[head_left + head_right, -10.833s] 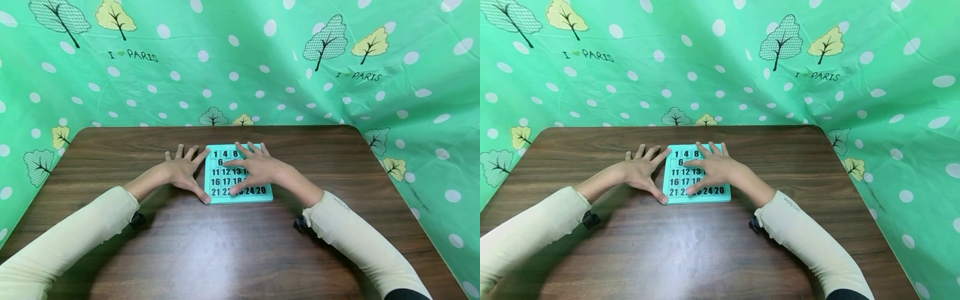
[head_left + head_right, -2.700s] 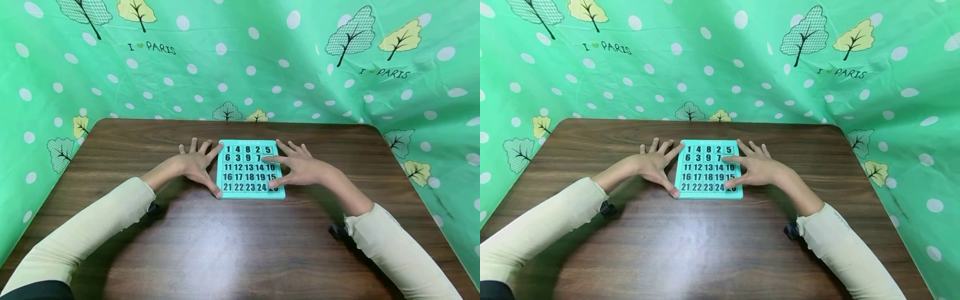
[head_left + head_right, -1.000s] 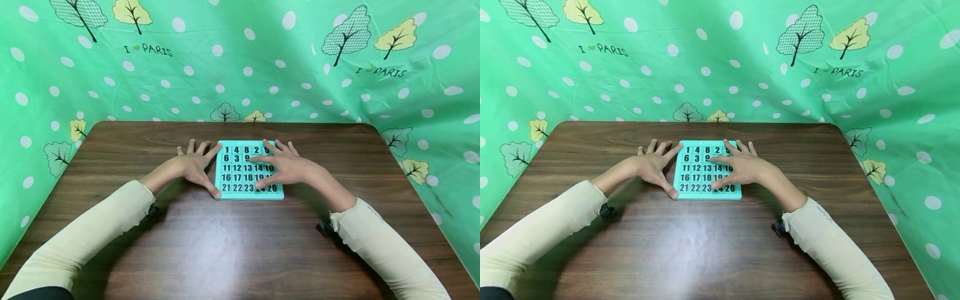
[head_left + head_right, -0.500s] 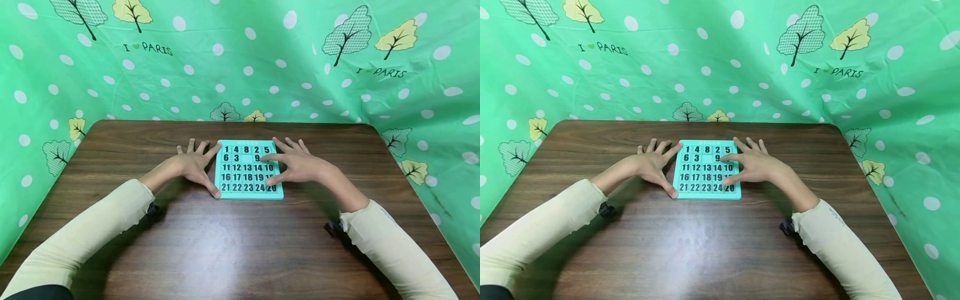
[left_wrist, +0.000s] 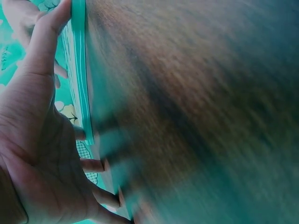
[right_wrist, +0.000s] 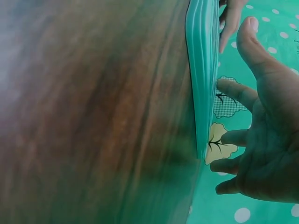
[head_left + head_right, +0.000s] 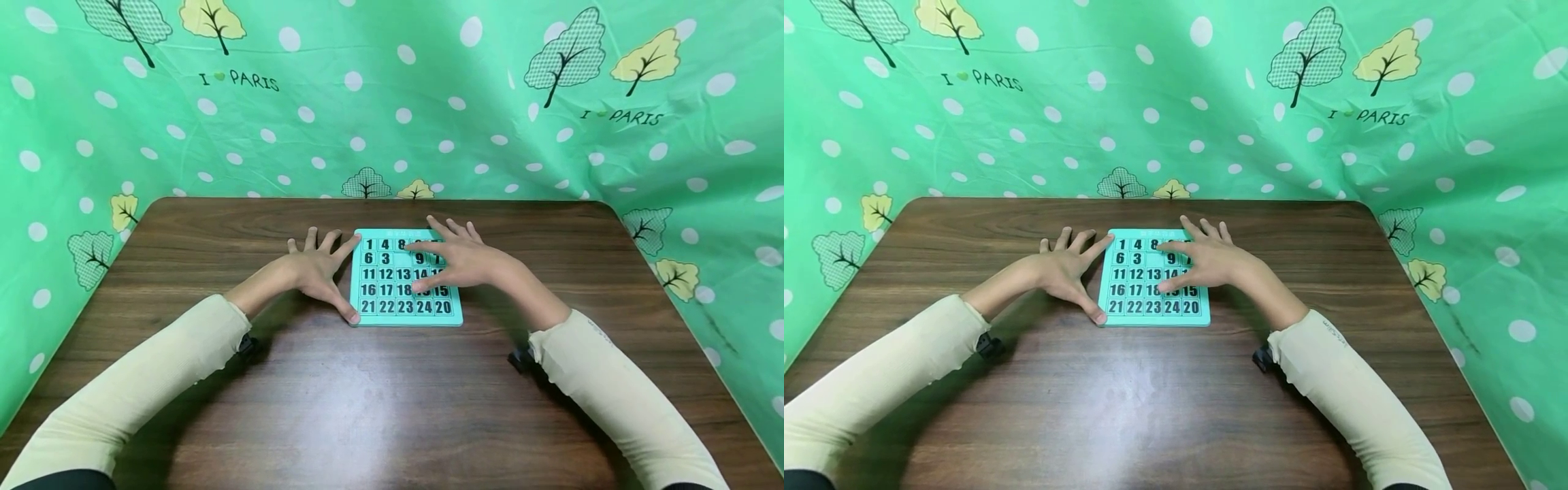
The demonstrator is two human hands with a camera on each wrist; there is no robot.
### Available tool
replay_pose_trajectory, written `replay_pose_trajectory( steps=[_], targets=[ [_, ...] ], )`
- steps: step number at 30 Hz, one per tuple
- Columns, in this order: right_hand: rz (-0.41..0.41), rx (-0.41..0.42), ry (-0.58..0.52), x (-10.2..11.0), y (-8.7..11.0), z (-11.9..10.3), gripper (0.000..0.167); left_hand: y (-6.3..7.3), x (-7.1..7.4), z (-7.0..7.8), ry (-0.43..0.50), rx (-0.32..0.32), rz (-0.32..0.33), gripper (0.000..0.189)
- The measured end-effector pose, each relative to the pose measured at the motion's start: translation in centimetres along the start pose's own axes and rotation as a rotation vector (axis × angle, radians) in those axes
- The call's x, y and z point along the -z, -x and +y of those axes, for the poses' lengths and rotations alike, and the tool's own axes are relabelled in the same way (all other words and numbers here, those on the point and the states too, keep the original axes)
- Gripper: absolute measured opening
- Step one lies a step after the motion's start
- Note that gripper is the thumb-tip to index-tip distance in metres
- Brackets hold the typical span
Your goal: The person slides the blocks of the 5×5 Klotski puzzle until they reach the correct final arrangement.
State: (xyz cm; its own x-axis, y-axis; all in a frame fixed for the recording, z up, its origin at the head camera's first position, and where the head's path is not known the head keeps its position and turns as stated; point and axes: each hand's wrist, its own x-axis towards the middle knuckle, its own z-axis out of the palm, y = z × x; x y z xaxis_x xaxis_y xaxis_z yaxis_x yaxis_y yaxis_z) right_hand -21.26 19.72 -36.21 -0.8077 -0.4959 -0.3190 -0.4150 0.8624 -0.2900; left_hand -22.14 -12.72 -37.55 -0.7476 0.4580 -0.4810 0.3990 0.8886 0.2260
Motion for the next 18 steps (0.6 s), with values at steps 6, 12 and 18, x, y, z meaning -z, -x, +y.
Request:
replay_pose_trajectory(
  steps=[6, 12, 18],
  targets=[
    [-0.022, 0.005, -0.011, 0.0, -0.1, -0.3, 0.087, 0.0, -0.1, 0.0, -0.002, 0.007, 0.0, 0.168],
    [-0.03, 0.025, -0.028, -0.4, 0.9, -0.7, 0.083, -0.1, -0.2, -0.1, 0.001, 0.013, -0.008, 0.168],
    [-0.019, 0.047, -0.043, -0.8, 1.5, -0.7, 0.084, -0.1, -0.1, -0.1, 0.011, 0.012, -0.006, 0.169]
  ],
)
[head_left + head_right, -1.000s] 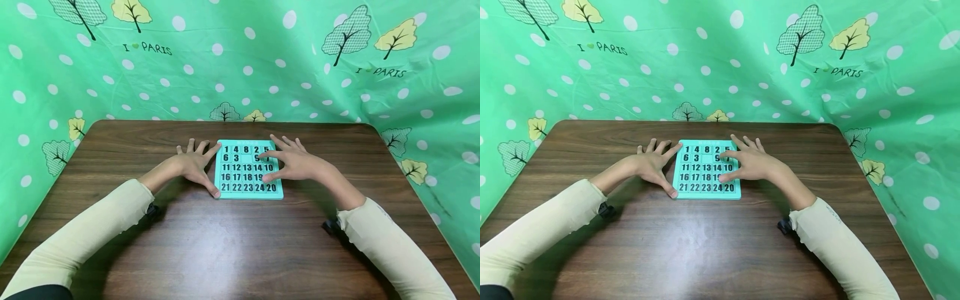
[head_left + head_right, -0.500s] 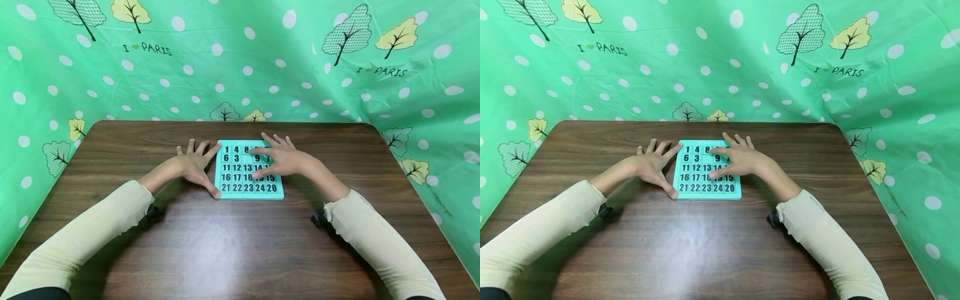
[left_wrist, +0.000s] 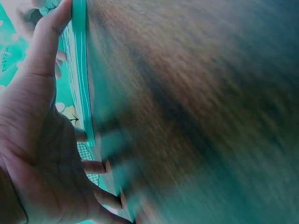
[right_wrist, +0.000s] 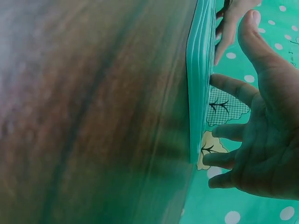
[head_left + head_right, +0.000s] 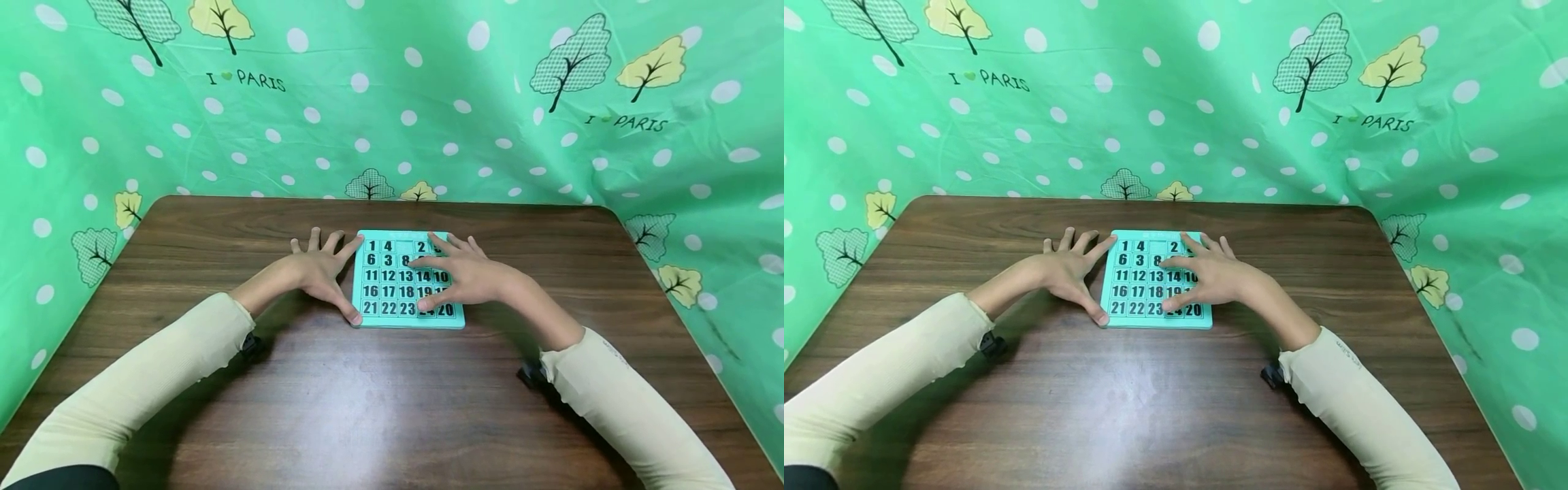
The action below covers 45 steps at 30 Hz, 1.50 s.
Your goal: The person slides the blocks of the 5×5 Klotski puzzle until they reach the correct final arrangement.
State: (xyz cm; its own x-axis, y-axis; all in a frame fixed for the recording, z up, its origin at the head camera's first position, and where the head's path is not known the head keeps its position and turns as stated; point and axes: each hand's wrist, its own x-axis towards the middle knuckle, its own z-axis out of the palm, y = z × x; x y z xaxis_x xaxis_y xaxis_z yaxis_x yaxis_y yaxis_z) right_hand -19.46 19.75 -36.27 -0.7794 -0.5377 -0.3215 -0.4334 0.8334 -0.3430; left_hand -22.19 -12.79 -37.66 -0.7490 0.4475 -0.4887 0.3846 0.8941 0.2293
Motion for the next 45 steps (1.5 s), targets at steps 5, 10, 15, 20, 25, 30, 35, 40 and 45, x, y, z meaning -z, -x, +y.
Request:
replay_pose_trajectory(
  steps=[5, 10, 15, 20, 25, 30, 35, 40, 45],
  targets=[
    [0.029, 0.01, -0.013, 0.1, 0.3, 1.1, 0.086, 0.0, 0.1, 0.2, 0.001, -0.001, -0.001, 0.169],
    [0.062, -0.031, -0.02, 0.9, 0.6, 2.3, 0.087, 0.0, 0.1, 0.3, 0.001, -0.003, 0.001, 0.169],
    [0.043, -0.056, -0.027, 1.0, 0.6, 2.9, 0.086, 0.1, 0.1, 0.2, 0.006, -0.007, -0.002, 0.168],
    [0.044, -0.058, -0.021, 0.9, 0.6, 2.6, 0.088, 0.1, 0.0, 0.0, 0.009, -0.012, 0.003, 0.168],
    [0.051, -0.039, -0.018, 0.8, 0.0, 1.8, 0.093, 0.0, -0.1, 0.0, 0.01, -0.008, -0.003, 0.168],
    [0.041, -0.036, -0.003, 0.6, -1.0, 0.9, 0.09, 0.1, 0.0, 0.0, 0.01, -0.012, -0.005, 0.168],
    [0.033, -0.041, 0.013, 0.7, -1.3, 1.0, 0.088, 0.1, 0.0, 0.2, 0.011, -0.01, -0.006, 0.169],
    [0.037, -0.06, 0.002, 1.0, -0.4, 2.1, 0.09, 0.1, 0.0, 0.3, 0.009, -0.005, -0.01, 0.169],
    [0.033, -0.078, 0.002, 1.0, 0.3, 2.8, 0.09, 0.1, 0.0, 0.2, 0.006, 0.002, -0.014, 0.169]
  ],
)
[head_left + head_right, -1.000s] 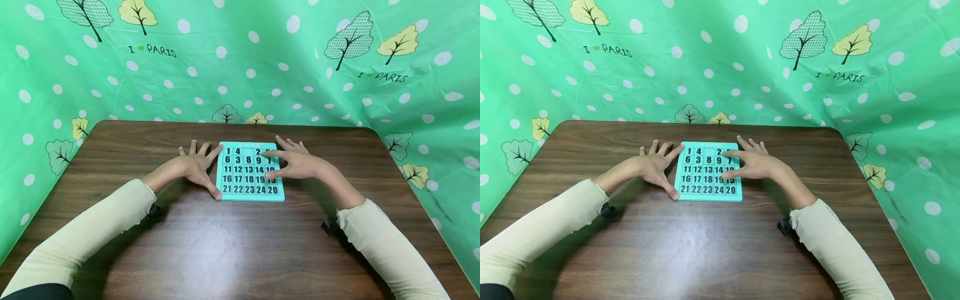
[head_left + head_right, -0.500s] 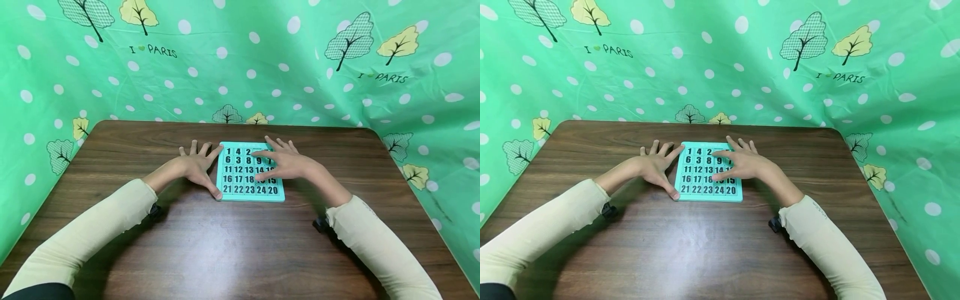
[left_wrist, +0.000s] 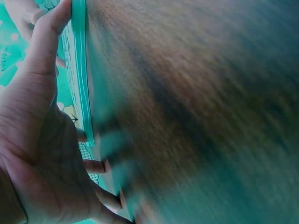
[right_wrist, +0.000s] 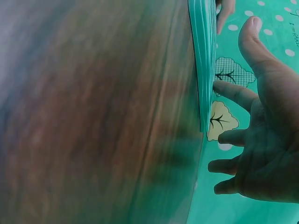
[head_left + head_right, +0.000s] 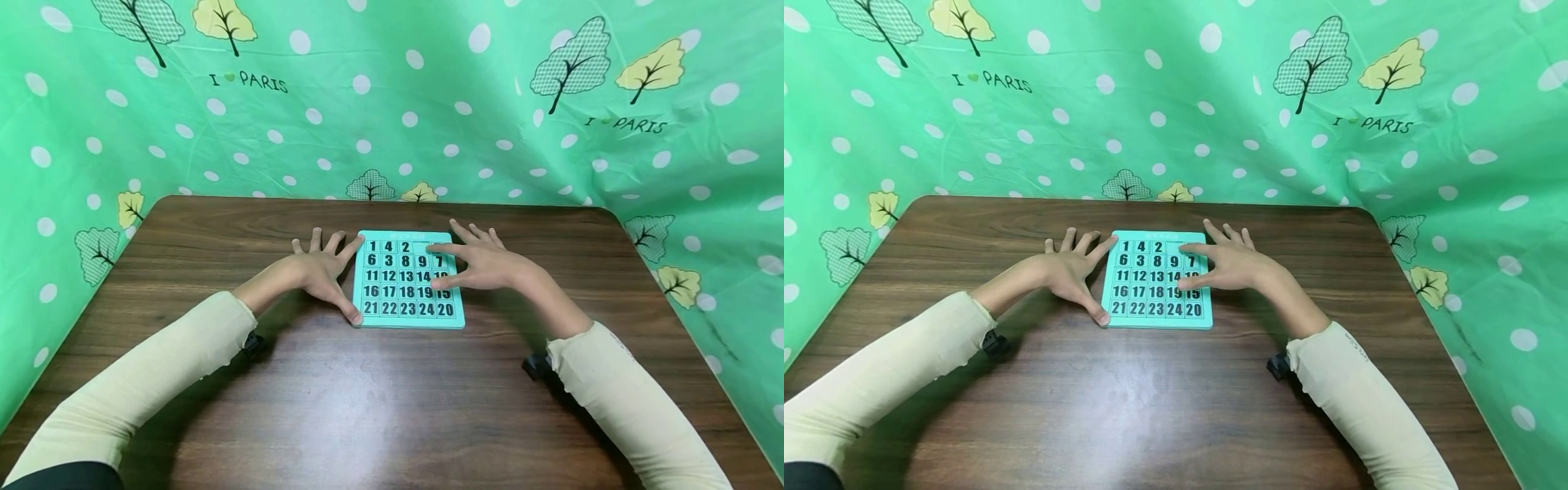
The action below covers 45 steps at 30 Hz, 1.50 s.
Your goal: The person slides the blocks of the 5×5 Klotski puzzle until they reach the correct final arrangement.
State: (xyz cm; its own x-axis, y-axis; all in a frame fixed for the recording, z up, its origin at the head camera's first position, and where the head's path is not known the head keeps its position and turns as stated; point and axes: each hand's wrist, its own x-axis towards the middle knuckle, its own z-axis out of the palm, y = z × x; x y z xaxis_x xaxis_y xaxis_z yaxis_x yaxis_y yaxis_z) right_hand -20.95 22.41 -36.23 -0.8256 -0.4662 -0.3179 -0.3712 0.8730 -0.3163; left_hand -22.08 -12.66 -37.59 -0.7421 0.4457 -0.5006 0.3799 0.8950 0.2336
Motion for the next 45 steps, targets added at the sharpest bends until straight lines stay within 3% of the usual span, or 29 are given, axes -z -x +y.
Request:
replay_pose_trajectory(
  steps=[14, 34, 45],
  targets=[
    [0.008, 0.047, 0.0, -1.1, 2.7, -0.8, 0.082, 0.0, -0.1, -0.1, 0.001, -0.009, -0.004, 0.168],
    [-0.004, -0.04, 0.065, 0.2, 0.3, -1.7, 0.094, 0.0, 0.1, -0.1, -0.016, -0.004, -0.013, 0.168],
    [-0.017, 0.066, 0.023, -1.0, 0.2, -3.0, 0.085, 0.0, 0.1, -0.2, -0.01, -0.008, -0.019, 0.167]
  ],
)
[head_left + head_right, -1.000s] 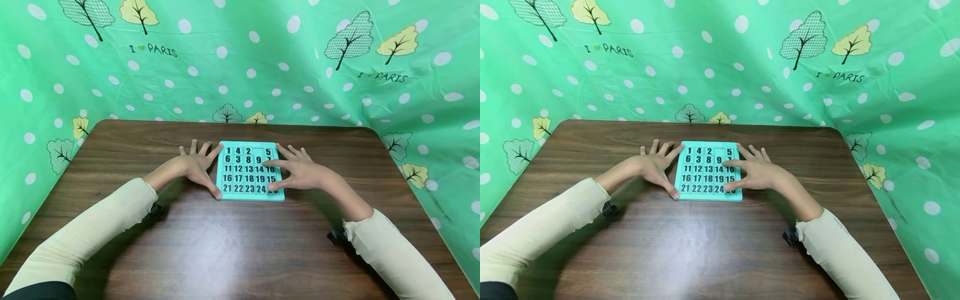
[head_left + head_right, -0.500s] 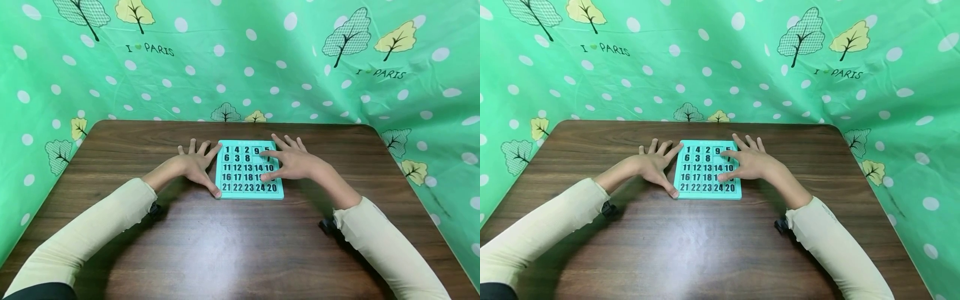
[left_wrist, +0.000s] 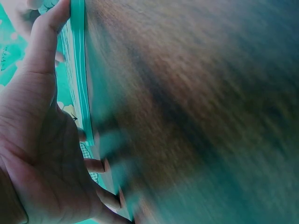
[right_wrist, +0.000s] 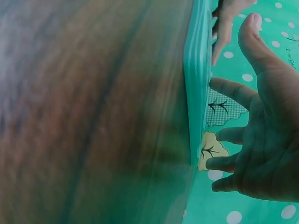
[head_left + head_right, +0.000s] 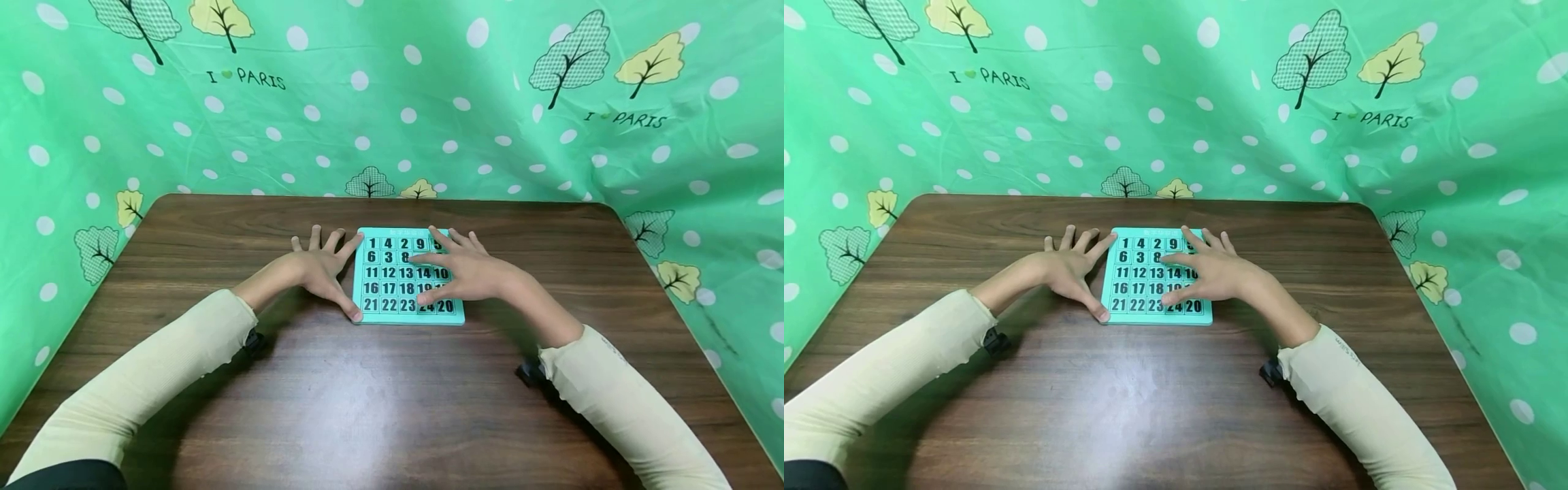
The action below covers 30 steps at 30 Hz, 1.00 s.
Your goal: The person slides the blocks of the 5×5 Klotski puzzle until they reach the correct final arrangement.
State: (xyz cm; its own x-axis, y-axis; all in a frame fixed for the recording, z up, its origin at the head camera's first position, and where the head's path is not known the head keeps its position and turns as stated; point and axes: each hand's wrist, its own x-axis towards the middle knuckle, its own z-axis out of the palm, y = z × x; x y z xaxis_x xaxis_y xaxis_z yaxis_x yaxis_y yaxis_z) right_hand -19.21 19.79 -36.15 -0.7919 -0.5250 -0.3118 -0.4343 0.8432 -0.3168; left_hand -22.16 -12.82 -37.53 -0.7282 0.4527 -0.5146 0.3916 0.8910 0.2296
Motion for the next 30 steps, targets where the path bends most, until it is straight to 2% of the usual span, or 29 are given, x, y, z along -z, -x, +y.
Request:
replay_pose_trajectory(
  steps=[7, 19, 26, 30],
  targets=[
    [0.0, -0.02, 0.024, 0.1, 0.3, -0.1, 0.085, -0.1, -0.1, 0.0, -0.005, 0.002, 0.001, 0.168],
    [0.008, -0.065, 0.023, 0.7, 1.7, 1.5, 0.082, -0.2, 0.0, 0.1, -0.004, 0.0, -0.003, 0.167],
    [0.054, -0.009, 0.013, 0.9, 0.8, 1.0, 0.077, -0.2, 0.1, 0.1, -0.008, -0.003, 0.004, 0.167],
    [0.022, 0.009, 0.016, 0.4, -0.1, -0.3, 0.081, -0.3, 0.0, 0.1, -0.014, 0.003, 0.004, 0.168]
  ],
)
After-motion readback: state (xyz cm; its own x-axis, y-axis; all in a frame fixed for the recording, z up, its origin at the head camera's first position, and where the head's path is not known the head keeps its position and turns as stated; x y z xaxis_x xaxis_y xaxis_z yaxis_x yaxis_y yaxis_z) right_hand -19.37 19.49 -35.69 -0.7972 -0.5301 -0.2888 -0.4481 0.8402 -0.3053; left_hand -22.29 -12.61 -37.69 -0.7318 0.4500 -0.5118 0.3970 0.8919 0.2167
